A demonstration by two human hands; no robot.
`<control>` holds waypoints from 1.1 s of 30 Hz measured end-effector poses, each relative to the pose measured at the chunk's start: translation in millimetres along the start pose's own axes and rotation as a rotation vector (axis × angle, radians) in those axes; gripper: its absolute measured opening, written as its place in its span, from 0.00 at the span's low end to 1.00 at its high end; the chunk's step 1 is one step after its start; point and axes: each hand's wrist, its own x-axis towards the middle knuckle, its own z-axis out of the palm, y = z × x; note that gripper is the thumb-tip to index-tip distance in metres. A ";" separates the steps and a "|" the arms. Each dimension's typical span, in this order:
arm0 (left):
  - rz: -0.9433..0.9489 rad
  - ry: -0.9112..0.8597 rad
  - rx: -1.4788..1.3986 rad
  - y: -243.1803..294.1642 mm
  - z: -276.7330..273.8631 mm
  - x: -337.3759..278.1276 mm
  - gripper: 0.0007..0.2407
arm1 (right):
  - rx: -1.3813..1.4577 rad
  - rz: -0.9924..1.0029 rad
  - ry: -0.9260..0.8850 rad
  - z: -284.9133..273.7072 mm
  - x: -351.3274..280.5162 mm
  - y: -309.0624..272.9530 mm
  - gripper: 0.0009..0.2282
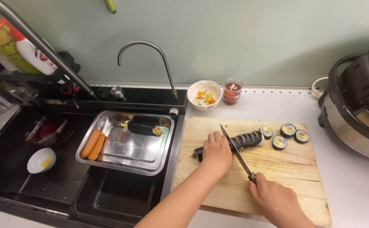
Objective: Slicing rolls of kimbap and arranging them into plastic takeout containers.
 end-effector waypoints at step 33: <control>0.033 0.046 -0.275 -21.3 -39.9 -34.5 0.25 | 0.112 0.061 0.011 -37.7 -36.0 -12.9 0.16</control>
